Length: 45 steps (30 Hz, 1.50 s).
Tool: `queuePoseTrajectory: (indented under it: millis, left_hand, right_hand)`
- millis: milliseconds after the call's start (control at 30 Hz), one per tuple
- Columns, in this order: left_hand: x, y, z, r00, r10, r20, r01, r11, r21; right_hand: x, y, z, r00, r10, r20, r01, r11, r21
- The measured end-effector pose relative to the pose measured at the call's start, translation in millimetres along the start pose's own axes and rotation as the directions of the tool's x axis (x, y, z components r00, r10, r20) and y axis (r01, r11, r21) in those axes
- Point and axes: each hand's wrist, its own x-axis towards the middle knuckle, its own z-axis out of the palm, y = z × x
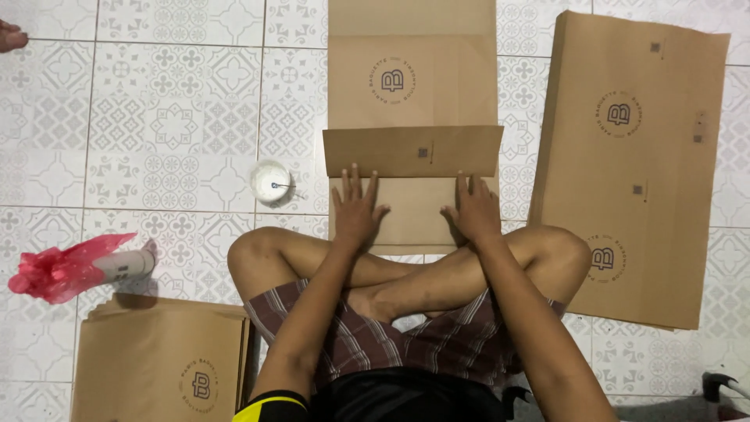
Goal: The person sits on the floor and assembles brown paper bags. They fold the bottom flaps of the bags to create a base, then use a small brush to apply glue from a white container to the edges of the flaps to secure them.
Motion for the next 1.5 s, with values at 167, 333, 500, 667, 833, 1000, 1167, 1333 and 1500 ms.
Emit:
queuePoseTrajectory:
  millis: [167, 333, 500, 667, 833, 1000, 1167, 1333, 1500]
  left_hand:
    - [29, -30, 16, 0.997, -0.072, -0.009, 0.072, 0.997, 0.013]
    - [44, -45, 27, 0.991, -0.103, 0.085, 0.097, 0.993, 0.070]
    - [33, -35, 11, 0.987, -0.134, 0.092, 0.123, 0.986, 0.112]
    - [18, -28, 7, 0.981, -0.181, 0.064, 0.173, 0.979, 0.113]
    - [14, -15, 12, 0.981, -0.191, 0.023, 0.187, 0.976, 0.114]
    - [13, 37, 22, 0.992, -0.092, 0.092, 0.077, 0.985, 0.157]
    - [39, 91, 82, 0.970, 0.222, 0.100, -0.231, 0.969, 0.084]
    - [79, 135, 145, 0.887, 0.440, 0.141, -0.462, 0.855, 0.238]
    - [90, 132, 134, 0.846, 0.486, 0.220, -0.529, 0.821, 0.216]
  right_hand:
    - [6, 2, -14, 0.998, 0.065, -0.011, -0.064, 0.996, 0.057]
    - [32, 18, 12, 0.988, 0.087, 0.129, -0.096, 0.993, 0.067]
    - [37, 22, 22, 0.976, 0.116, 0.187, -0.123, 0.992, 0.026]
    - [29, 24, 26, 0.970, 0.201, 0.139, -0.214, 0.973, 0.087]
    - [24, 28, 29, 0.960, 0.235, 0.151, -0.247, 0.967, 0.063]
    - [25, 27, 29, 0.957, 0.230, 0.175, -0.233, 0.972, -0.003]
    - [31, 33, 33, 0.952, 0.224, 0.208, -0.224, 0.974, -0.022]
    - [64, 74, 92, 0.948, 0.229, 0.222, -0.224, 0.973, -0.049]
    - [57, 61, 82, 0.962, 0.208, 0.179, -0.206, 0.978, -0.028]
